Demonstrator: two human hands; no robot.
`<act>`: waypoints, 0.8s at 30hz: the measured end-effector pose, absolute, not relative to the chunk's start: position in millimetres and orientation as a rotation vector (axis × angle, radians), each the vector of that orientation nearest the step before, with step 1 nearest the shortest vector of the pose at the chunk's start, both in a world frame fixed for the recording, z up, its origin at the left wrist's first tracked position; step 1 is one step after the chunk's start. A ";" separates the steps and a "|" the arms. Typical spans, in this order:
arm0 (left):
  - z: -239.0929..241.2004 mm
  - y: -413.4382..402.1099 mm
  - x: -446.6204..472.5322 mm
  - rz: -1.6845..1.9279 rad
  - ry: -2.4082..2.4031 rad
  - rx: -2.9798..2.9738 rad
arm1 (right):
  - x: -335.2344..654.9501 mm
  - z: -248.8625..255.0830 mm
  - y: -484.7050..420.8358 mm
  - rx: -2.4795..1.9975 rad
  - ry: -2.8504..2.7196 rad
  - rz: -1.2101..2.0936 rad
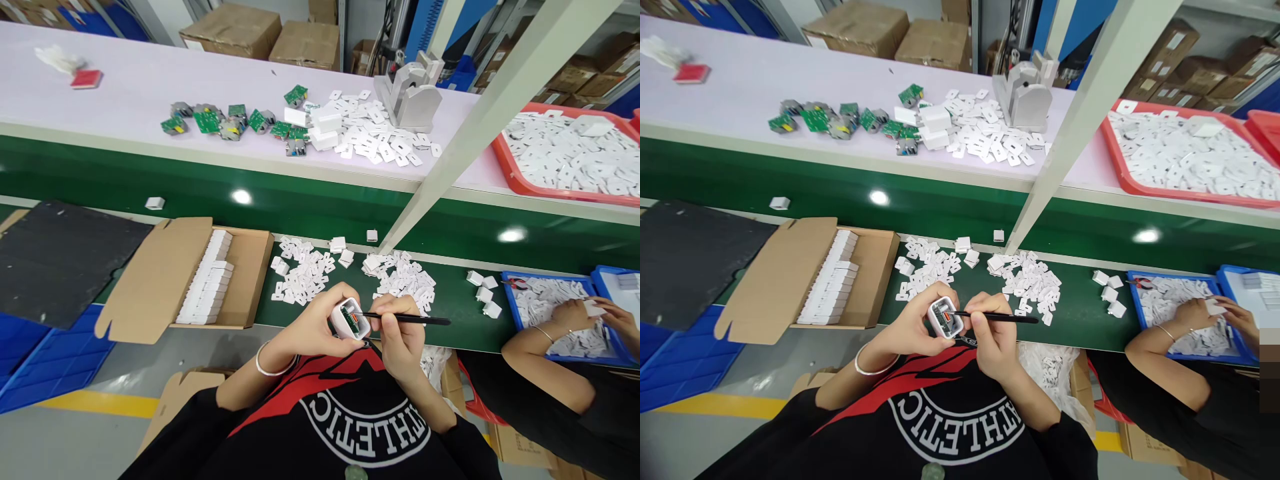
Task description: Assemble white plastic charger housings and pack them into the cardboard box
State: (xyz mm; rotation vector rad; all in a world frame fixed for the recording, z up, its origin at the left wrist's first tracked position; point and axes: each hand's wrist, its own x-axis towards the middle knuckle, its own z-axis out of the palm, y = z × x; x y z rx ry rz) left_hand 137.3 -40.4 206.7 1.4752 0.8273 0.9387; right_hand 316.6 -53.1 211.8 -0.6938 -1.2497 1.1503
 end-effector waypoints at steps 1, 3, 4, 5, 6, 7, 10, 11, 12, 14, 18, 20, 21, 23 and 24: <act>207.3 -40.4 137.8 0.945 0.830 1.488 | 317.3 211.0 -53.4 -0.688 -1.258 1.152; 208.5 -40.6 138.9 0.955 0.841 1.505 | 318.5 209.2 -54.4 -0.696 -1.265 1.146; 208.9 -40.8 139.4 0.954 0.847 1.506 | 318.9 208.3 -54.8 -0.703 -1.264 1.143; 209.0 -40.9 139.8 0.950 0.851 1.504 | 319.3 207.6 -55.2 -0.710 -1.261 1.142; 209.1 -41.1 140.2 0.945 0.857 1.498 | 319.5 207.2 -55.4 -0.715 -1.256 1.144; 209.0 -41.2 140.4 0.942 0.861 1.493 | 319.7 207.1 -55.4 -0.721 -1.247 1.146; 209.0 -40.9 140.9 0.950 0.885 1.510 | 320.7 209.3 -54.5 -0.721 -1.227 1.161; 209.0 -40.7 141.1 0.958 0.897 1.527 | 321.6 210.5 -54.1 -0.713 -1.226 1.165; 209.0 -40.3 141.3 0.966 0.910 1.545 | 322.8 211.7 -53.9 -0.705 -1.229 1.165; 208.4 -39.5 141.7 0.986 0.933 1.575 | 326.2 213.8 -53.9 -0.703 -1.243 1.148; 203.4 -38.3 142.7 1.024 0.947 1.612 | 333.7 214.4 -54.5 -0.770 -1.382 1.106; 199.6 -37.8 143.0 1.021 0.957 1.619 | 335.8 214.1 -54.0 -0.816 -1.475 1.110; 197.7 -37.5 143.2 1.014 0.970 1.618 | 336.3 214.1 -53.4 -0.844 -1.514 1.111; 194.5 -36.5 143.3 0.984 1.011 1.611 | 336.9 214.0 -52.3 -0.911 -1.582 1.103; 193.1 -35.9 143.4 0.961 1.034 1.608 | 337.3 213.7 -51.7 -0.944 -1.609 1.098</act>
